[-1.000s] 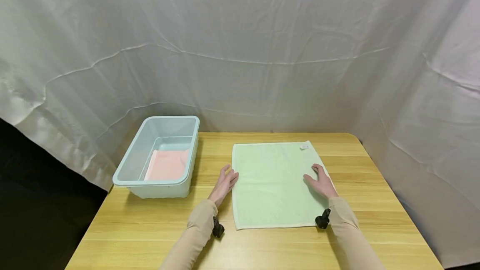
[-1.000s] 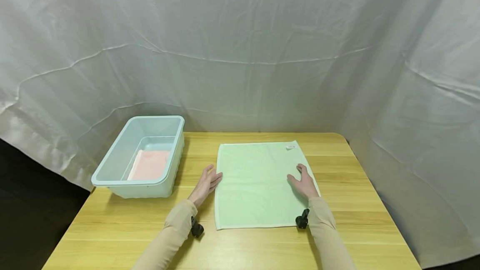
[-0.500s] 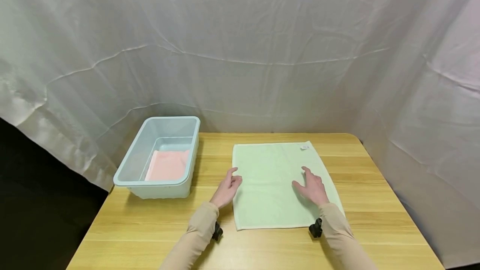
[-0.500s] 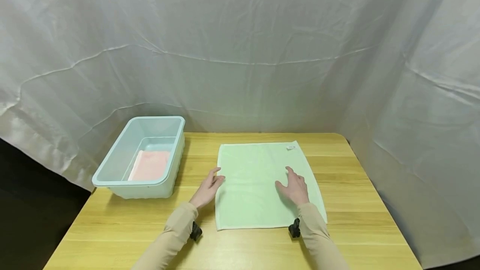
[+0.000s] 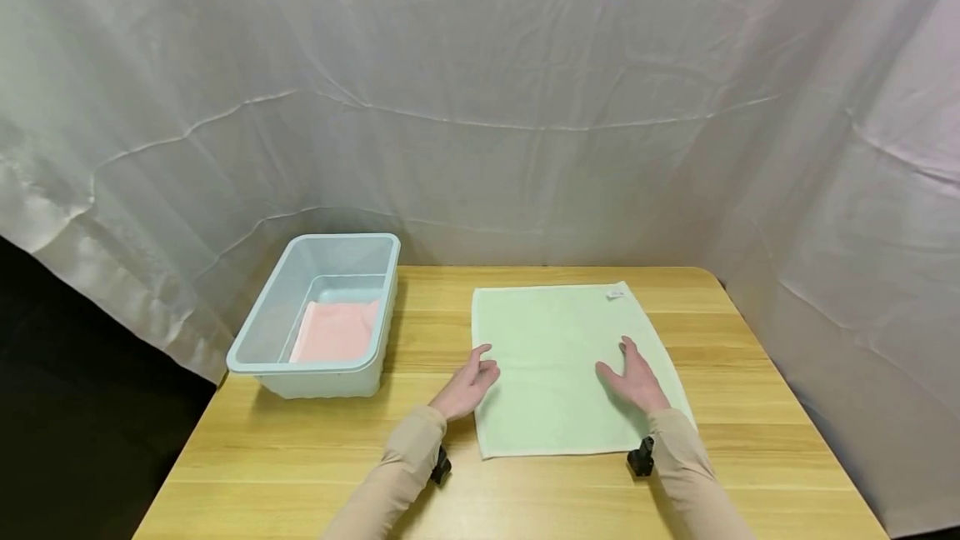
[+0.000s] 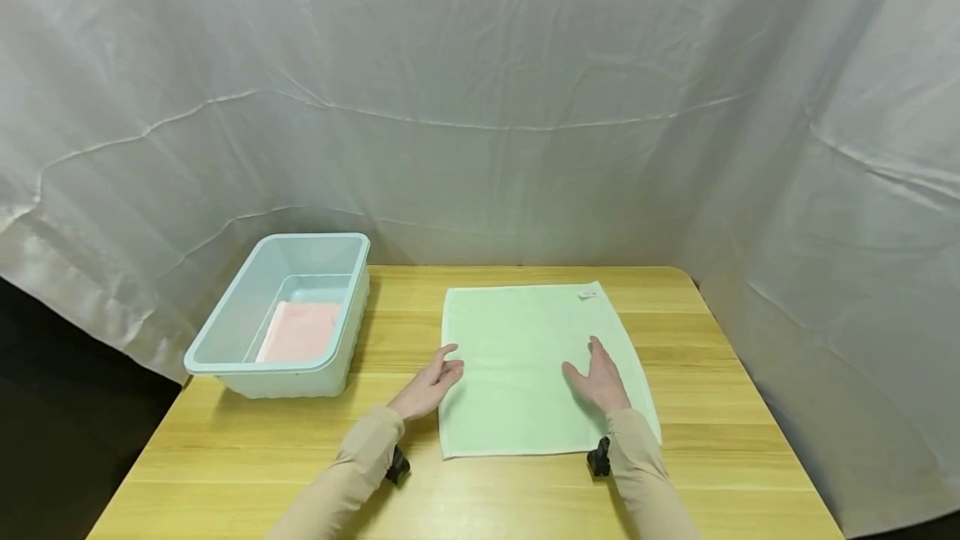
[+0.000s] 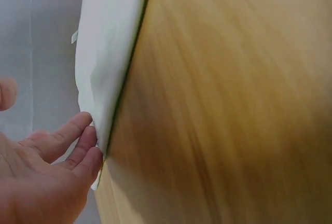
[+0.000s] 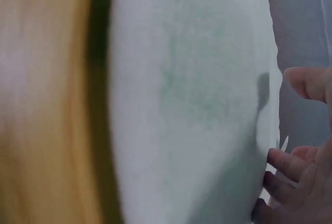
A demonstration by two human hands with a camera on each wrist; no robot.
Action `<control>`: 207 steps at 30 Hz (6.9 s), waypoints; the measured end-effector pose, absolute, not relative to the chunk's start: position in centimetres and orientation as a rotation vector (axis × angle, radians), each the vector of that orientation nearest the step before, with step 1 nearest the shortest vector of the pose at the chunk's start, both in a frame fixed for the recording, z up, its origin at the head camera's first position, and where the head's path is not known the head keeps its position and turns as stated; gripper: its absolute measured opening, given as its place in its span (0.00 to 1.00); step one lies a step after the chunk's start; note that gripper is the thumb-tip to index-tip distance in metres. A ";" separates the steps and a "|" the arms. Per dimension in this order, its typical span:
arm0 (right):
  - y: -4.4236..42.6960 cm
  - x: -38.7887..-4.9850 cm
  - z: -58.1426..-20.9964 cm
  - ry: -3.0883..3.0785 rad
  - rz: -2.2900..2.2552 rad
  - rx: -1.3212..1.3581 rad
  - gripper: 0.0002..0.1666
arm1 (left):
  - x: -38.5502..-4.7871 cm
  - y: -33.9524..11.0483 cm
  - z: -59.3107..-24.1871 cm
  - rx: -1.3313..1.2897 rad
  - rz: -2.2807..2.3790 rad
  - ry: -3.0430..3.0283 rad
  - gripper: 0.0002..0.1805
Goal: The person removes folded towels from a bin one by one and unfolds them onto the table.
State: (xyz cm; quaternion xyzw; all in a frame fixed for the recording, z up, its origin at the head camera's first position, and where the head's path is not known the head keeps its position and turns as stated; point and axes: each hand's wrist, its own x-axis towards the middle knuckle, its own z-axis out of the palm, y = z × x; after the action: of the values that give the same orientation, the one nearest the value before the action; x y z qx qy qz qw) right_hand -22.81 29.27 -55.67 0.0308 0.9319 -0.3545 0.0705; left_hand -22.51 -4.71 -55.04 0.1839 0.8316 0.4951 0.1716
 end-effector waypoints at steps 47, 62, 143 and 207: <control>35.9 -20.7 -55.3 2.938 -0.957 0.292 0.54 | -22.7 2.6 -54.8 0.845 1.005 2.582 0.30; 38.6 -21.4 -55.5 2.787 -1.009 0.342 0.62 | -23.3 5.2 -55.3 0.822 0.968 2.502 0.33; 40.1 -22.9 -53.0 2.702 -1.346 0.298 0.60 | -24.2 3.7 -52.5 0.735 1.118 2.535 0.42; 31.1 -21.3 -48.2 2.638 -1.725 -0.072 0.47 | -23.4 -26.8 -40.8 0.020 1.779 2.864 0.33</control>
State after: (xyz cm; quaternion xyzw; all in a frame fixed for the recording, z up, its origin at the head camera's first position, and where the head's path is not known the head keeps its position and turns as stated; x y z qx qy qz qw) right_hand -21.28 31.06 -48.15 -0.0229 0.8368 -0.5470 -0.0056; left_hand -23.41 -26.75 -40.77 0.0060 0.8438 0.5242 -0.1148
